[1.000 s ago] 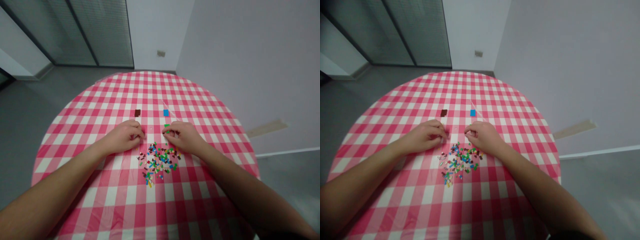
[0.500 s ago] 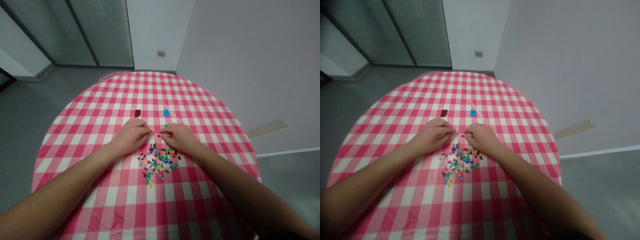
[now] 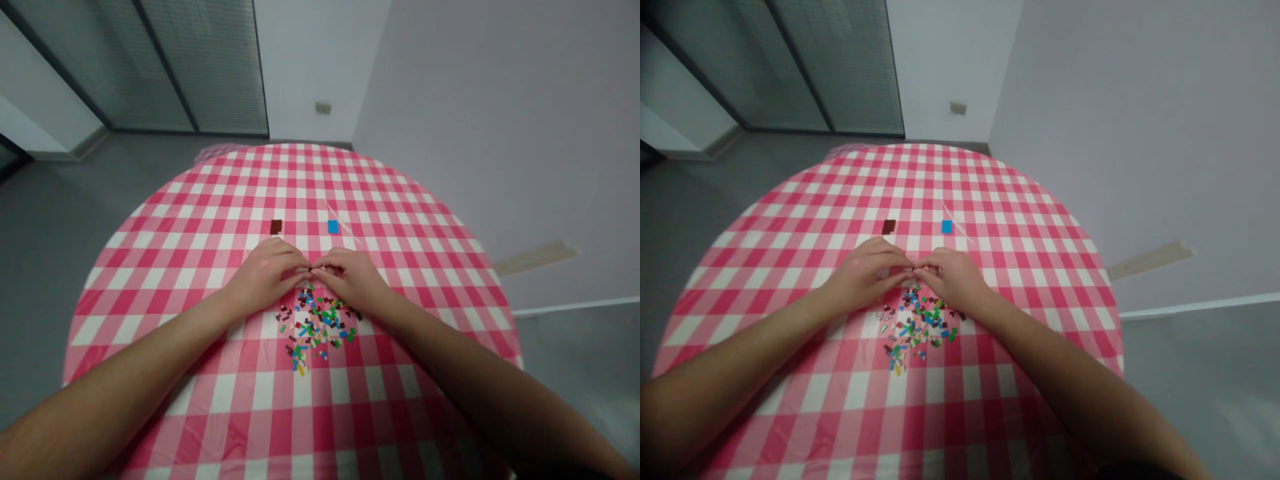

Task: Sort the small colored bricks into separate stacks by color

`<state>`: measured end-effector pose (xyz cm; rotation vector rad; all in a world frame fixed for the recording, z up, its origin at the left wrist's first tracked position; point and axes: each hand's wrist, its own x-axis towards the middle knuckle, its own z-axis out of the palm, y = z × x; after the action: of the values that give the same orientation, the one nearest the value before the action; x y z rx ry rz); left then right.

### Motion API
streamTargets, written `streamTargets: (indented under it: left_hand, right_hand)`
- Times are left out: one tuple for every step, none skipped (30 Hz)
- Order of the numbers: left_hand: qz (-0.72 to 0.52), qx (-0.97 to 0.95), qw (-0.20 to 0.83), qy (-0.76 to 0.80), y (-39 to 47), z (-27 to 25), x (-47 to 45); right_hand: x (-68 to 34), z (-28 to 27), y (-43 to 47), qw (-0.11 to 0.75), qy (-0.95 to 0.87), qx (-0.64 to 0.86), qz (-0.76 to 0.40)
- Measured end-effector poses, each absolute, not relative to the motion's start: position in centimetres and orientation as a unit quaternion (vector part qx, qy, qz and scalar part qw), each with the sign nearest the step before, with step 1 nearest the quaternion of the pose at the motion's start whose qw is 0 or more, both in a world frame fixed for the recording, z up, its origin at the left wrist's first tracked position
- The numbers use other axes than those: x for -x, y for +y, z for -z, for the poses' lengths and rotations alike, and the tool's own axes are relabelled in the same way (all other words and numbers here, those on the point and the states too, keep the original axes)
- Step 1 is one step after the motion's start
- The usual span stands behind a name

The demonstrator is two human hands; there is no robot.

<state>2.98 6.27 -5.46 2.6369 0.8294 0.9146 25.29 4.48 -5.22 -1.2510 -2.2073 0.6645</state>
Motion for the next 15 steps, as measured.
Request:
streamTargets:
  left_hand:
    - [-0.316, -0.901, 0.112, 0.276, 6.24, 5.41, -2.97]
    - [-0.318, -0.902, 0.107, 0.270, 6.23, 5.38, -2.95]
    - [-0.319, -0.904, 0.103, 0.265, 6.23, 5.36, -2.92]
    - [-0.319, -0.906, 0.099, 0.260, 6.25, 5.37, -2.88]
    - [-0.320, -0.907, 0.095, 0.256, 6.27, 5.40, -2.84]
    - [-0.321, -0.908, 0.092, 0.253, 6.29, 5.44, -2.81]
    - [-0.322, -0.909, 0.089, 0.251, 6.30, 5.47, -2.80]
    - [-0.323, -0.909, 0.087, 0.250, 6.29, 5.50, -2.82]
    - [-0.323, -0.909, 0.084, 0.250, 6.26, 5.50, -2.85]
    - [-0.321, -0.910, 0.083, 0.249, 6.21, 5.46, -2.89]
    - [-0.319, -0.910, 0.084, 0.250, 6.17, 5.37, -2.94]
    - [-0.316, -0.910, 0.087, 0.253, 6.15, 5.25, -2.95]
    - [-0.314, -0.909, 0.091, 0.259, 6.18, 5.09, -2.92]
    - [-0.314, -0.905, 0.096, 0.270, 6.29, 4.92, -2.80]
    - [-0.317, -0.898, 0.098, 0.288, 6.49, 4.77, -2.57]
  right_hand:
    - [-25.25, 5.21, 4.48, 0.270, -0.804, 0.459, -0.263]
    - [-25.22, 5.17, 4.47, 0.281, -0.795, 0.459, -0.279]
    - [-25.20, 5.10, 4.46, 0.288, -0.786, 0.460, -0.295]
    - [-25.19, 5.03, 4.44, 0.292, -0.777, 0.464, -0.309]
    - [-25.19, 4.95, 4.43, 0.294, -0.770, 0.468, -0.320]
    - [-25.19, 4.89, 4.42, 0.294, -0.764, 0.472, -0.329]
    - [-25.19, 4.85, 4.41, 0.294, -0.759, 0.474, -0.335]
    - [-25.20, 4.83, 4.41, 0.294, -0.757, 0.475, -0.339]
    - [-25.21, 4.82, 4.40, 0.293, -0.757, 0.473, -0.343]
    - [-25.21, 4.83, 4.40, 0.293, -0.759, 0.469, -0.345]
    - [-25.21, 4.84, 4.39, 0.293, -0.762, 0.463, -0.346]
    - [-25.21, 4.83, 4.37, 0.293, -0.765, 0.457, -0.346]
    - [-25.22, 4.81, 4.35, 0.294, -0.768, 0.453, -0.344]
    - [-25.25, 4.77, 4.33, 0.297, -0.770, 0.453, -0.338]
    - [-25.30, 4.73, 4.32, 0.303, -0.769, 0.456, -0.331]
